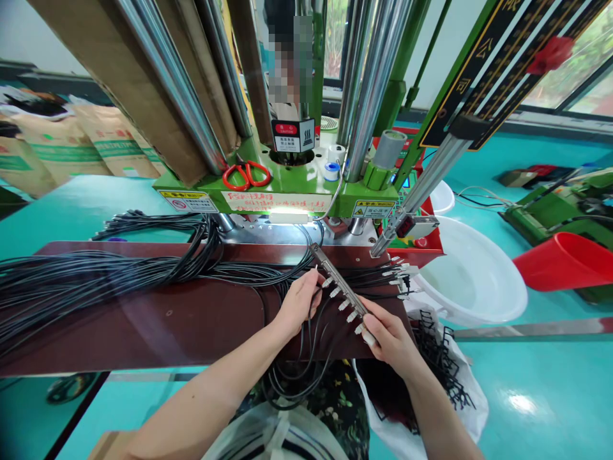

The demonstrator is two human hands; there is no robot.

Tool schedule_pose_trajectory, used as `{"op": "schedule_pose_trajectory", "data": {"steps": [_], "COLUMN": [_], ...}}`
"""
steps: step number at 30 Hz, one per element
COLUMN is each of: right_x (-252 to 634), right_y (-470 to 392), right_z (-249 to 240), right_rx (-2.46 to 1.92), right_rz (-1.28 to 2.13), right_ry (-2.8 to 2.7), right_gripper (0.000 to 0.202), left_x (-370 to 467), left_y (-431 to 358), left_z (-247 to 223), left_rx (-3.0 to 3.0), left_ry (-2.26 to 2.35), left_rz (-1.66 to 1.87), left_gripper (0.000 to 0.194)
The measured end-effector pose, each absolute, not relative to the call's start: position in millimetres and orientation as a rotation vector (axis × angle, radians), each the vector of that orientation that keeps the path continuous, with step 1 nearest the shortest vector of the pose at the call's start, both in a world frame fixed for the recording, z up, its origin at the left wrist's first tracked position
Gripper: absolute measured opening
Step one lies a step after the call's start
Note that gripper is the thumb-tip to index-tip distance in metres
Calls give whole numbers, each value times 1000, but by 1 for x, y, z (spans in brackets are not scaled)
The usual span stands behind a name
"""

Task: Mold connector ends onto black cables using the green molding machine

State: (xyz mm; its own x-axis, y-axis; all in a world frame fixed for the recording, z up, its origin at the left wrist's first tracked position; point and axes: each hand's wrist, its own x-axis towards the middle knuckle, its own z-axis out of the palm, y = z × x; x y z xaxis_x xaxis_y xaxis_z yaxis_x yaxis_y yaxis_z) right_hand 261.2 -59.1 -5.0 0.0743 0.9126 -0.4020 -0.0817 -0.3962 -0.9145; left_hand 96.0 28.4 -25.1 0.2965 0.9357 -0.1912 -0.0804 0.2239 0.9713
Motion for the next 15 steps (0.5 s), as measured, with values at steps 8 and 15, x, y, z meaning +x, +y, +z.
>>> {"op": "schedule_pose_trajectory", "data": {"steps": [8,15], "right_x": [262,269], "right_y": [-57,-55], "right_z": [-2,-4], "right_rx": [-1505,-1477], "right_rz": [1477,1442], "right_ry": [-910,-1081], "right_gripper": [51,44], "left_x": [87,84], "left_y": [31,33], "left_z": [-23,-16], "left_rx": [1119,909], "left_ry": [946,883], "left_rz": [796,712], "left_gripper": [39,42]}}
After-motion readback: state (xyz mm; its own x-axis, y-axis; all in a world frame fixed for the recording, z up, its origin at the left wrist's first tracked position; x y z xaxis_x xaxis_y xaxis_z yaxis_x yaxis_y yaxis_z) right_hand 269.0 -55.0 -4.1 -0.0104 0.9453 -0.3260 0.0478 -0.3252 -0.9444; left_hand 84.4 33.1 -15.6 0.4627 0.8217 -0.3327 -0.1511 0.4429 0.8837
